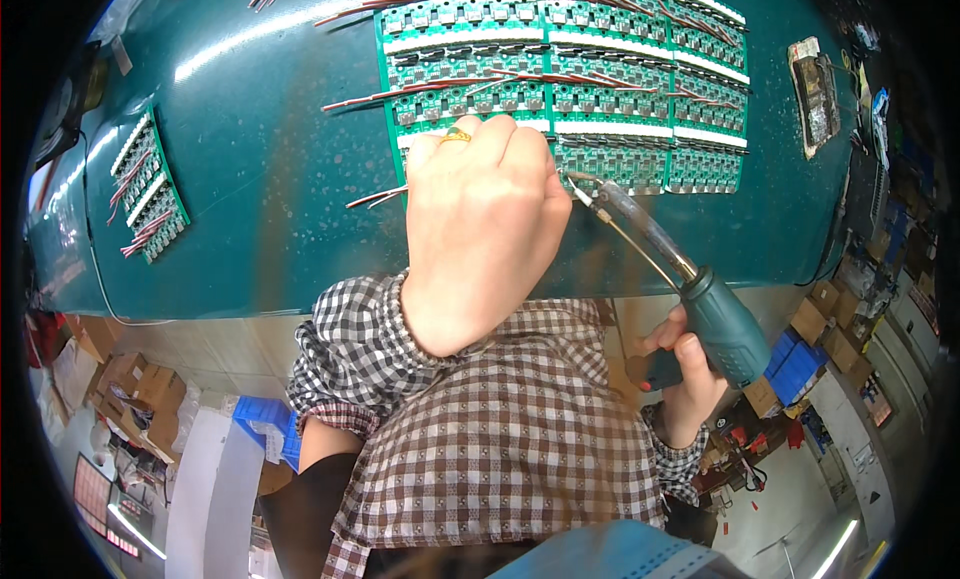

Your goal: The person uses a soldering iron to attach wires to a green circuit board. They hold the board steady with one hand while applying the soldering iron with the other, working on multiple connection points across the board's surface.

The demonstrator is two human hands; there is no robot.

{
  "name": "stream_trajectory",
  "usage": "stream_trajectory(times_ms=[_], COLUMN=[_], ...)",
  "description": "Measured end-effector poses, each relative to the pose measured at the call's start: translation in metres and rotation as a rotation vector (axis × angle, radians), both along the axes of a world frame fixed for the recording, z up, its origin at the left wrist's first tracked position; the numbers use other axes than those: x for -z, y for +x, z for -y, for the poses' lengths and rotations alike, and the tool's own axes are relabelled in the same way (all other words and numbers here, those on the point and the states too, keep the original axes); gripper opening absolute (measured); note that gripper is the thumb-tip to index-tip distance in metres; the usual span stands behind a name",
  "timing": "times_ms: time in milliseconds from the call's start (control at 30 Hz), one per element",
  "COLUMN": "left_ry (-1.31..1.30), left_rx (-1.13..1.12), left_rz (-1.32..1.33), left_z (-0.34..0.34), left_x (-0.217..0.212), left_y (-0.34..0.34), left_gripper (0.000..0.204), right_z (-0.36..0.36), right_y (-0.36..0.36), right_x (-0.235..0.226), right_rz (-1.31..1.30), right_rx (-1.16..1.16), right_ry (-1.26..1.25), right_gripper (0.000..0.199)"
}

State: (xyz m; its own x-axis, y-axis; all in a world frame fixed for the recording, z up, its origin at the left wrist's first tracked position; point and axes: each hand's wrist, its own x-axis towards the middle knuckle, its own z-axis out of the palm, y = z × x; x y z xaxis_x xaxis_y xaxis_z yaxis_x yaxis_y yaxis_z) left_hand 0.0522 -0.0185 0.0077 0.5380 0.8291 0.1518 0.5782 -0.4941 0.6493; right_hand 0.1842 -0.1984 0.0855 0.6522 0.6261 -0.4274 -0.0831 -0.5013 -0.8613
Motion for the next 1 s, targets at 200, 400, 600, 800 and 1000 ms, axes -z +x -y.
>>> stream_trajectory(times_ms=[200,400,600,800,1000], left_ry=[0.000,0.017,0.010,0.022,0.021], left_rx=[-0.006,-0.004,-0.003,-0.001,-0.007], left_rz=[-0.008,-0.006,0.002,0.014,0.016], left_z=[0.0002,0.0003,-0.0003,-0.0004,-0.0001], left_x=[-0.0007,-0.0002,-0.0003,0.0007,-0.0004], left_y=[-0.0006,0.0000,-0.0007,-0.0002,-0.0010], left_gripper=[0.015,0.014,0.015,0.015,0.016], right_z=[-0.0024,0.0028,-0.0005,0.0003,0.0013], right_y=[0.0002,0.0016,-0.0027,-0.0034,0.0020], right_x=[-0.0019,0.0031,-0.0008,-0.0004,0.0004], right_rz=[-0.013,-0.014,0.004,0.009,-0.062], right_rx=[-0.011,-0.015,0.023,0.026,0.089], right_ry=[-0.031,-0.013,-0.005,0.014,0.129], right_gripper=[0.046,0.044,0.042,0.043,0.038])
